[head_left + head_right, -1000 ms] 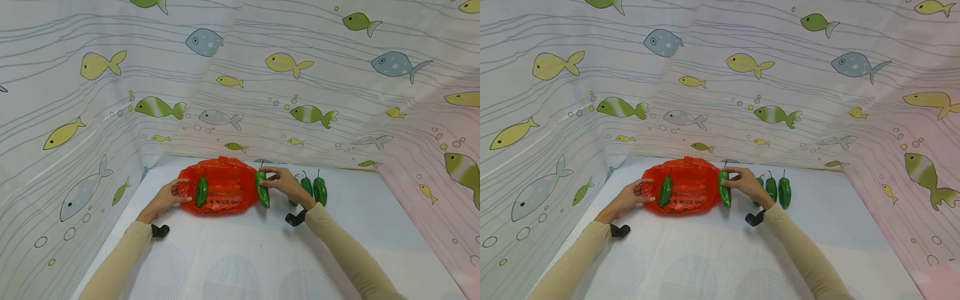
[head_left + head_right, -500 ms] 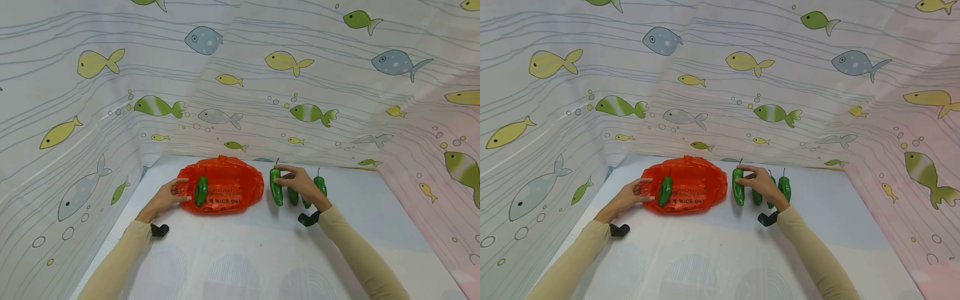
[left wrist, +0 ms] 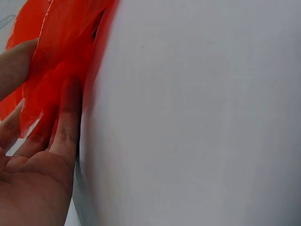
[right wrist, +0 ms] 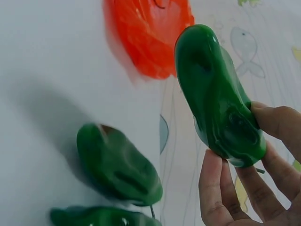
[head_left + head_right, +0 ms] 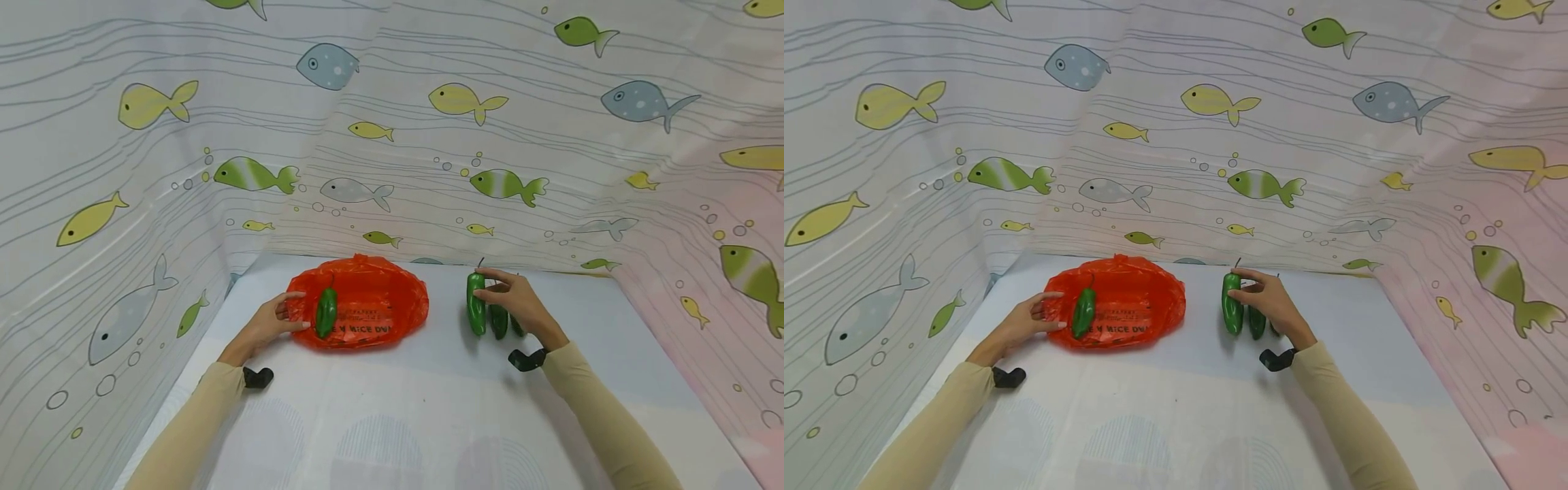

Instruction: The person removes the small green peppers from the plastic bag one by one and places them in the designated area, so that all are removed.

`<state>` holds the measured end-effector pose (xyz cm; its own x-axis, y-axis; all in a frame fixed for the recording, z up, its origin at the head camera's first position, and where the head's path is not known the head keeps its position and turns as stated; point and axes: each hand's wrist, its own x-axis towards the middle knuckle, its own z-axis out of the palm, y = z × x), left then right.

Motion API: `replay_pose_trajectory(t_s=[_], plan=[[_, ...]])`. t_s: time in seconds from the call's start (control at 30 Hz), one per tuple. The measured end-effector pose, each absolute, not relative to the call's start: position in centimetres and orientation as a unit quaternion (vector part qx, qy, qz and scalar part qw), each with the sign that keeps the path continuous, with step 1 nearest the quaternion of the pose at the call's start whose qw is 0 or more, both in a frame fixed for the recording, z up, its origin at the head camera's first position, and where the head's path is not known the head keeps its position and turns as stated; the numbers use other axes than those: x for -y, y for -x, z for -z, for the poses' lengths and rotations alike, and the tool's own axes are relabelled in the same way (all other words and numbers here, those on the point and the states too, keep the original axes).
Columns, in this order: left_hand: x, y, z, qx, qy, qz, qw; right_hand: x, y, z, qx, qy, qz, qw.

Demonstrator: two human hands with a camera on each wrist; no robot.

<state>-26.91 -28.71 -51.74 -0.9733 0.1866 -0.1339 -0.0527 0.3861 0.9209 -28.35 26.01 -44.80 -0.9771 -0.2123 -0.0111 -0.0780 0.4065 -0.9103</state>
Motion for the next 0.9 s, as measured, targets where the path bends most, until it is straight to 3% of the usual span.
replay_pose_trajectory(t_s=[0.9], plan=[[28.6, 26.8, 51.6, -0.828, -0.043, -0.549, 0.102, -35.3, 26.7, 46.7, -0.814, 0.042, 0.579, 0.027]])
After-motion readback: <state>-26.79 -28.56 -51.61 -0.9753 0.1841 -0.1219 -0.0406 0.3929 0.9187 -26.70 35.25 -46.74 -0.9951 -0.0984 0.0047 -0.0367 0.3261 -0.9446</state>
